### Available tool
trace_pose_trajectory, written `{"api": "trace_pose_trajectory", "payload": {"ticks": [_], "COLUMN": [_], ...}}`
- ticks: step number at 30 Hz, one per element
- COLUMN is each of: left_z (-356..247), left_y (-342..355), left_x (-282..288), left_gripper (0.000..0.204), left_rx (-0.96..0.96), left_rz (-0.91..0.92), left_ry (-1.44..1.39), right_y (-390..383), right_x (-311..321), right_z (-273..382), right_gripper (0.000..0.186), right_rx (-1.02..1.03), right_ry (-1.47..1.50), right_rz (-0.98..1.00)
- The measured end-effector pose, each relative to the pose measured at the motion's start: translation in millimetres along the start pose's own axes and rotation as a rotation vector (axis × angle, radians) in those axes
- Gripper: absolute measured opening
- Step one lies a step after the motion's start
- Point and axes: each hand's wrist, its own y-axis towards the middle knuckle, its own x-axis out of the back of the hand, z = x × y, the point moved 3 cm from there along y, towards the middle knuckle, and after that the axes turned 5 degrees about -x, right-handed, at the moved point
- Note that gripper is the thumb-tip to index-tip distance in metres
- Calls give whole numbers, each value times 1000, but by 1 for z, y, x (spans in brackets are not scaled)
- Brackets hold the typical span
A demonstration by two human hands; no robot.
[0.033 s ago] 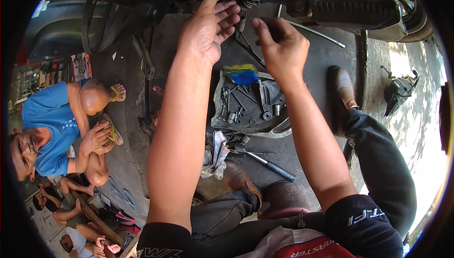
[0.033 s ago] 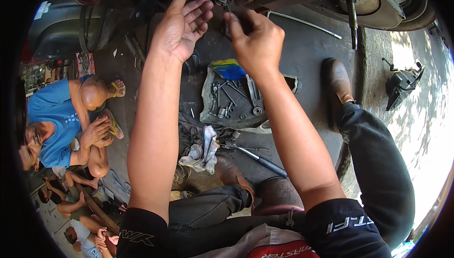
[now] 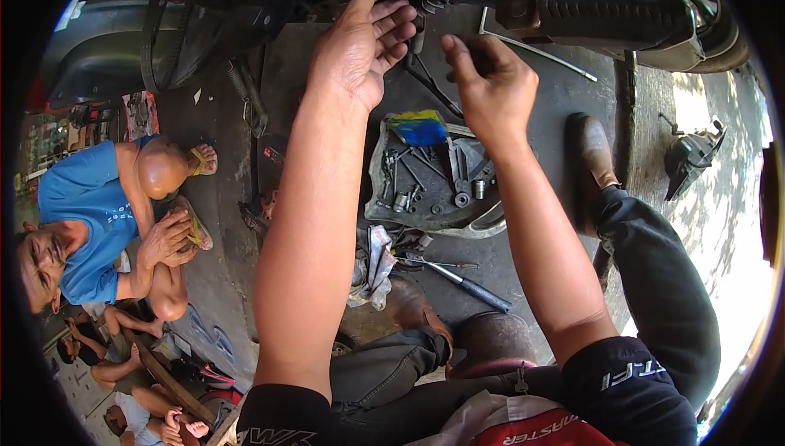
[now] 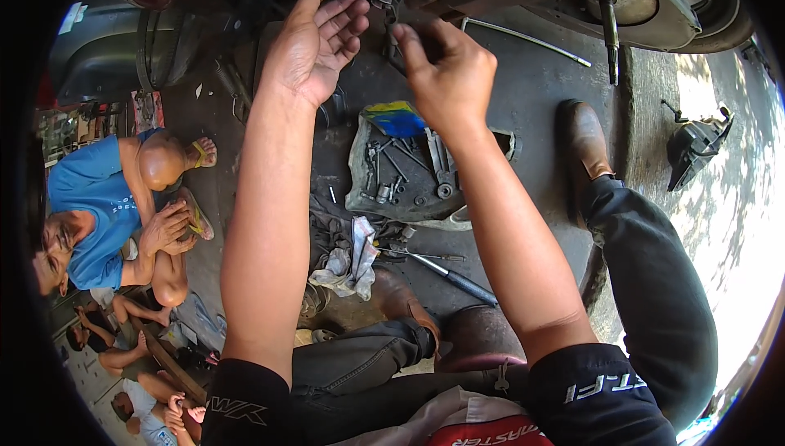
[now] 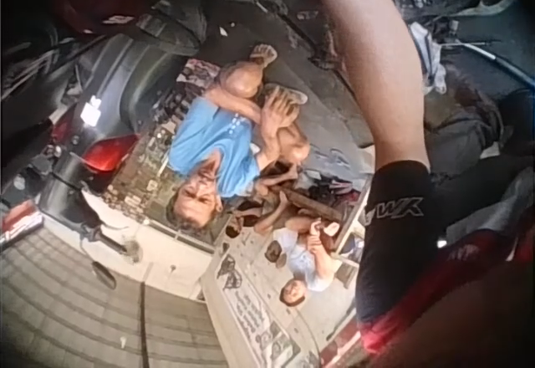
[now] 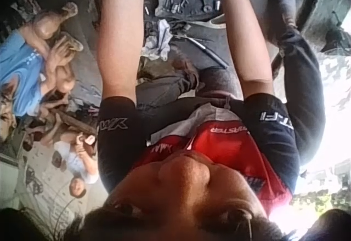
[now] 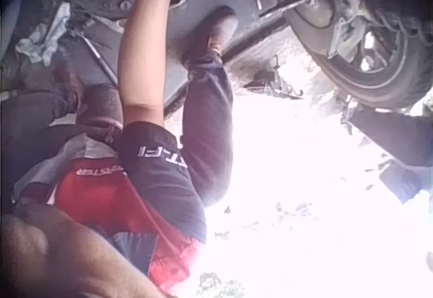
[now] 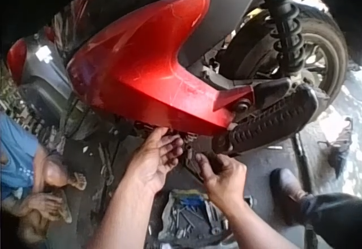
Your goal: Repairing and reassembling the transmission and drive belt components of a motorcycle.
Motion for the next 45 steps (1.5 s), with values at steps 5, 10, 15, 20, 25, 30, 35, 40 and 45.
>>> {"api": "trace_pose_trajectory", "payload": {"ticks": [5,10,15,20,25,30,35,40,45], "left_z": [8,15,20,20,19,13,20,12,15], "left_y": [0,13,21,23,22,25,20,7,17], "left_x": [-4,0,-4,0,-4,-6,9,0,4], "left_gripper": [34,33,35,30,27,27,31,35,37], "left_rx": [-109,-145,-94,-113,-99,-52,-11,-78,-54], "left_rz": [-39,-56,-51,23,10,22,-15,14,57], "left_ry": [-146,-154,-233,-295,-311,-239,-221,-144,-148], "right_y": [-15,-45,-67,-94,-137,-148,-166,-161,-100], "right_x": [20,36,48,33,7,-18,-28,-9,-1], "right_z": [-13,-22,-54,-79,-117,-121,-121,-121,-78], "right_gripper": [21,19,21,18,23,27,25,24,3], "right_rx": [-85,-108,-188,-77,-164,-7,58,-113,-767], "right_ry": [6,-60,-150,-548,-918,-1198,-1162,-958,428], "right_rz": [22,137,294,731,1094,1261,1293,1244,767]}}
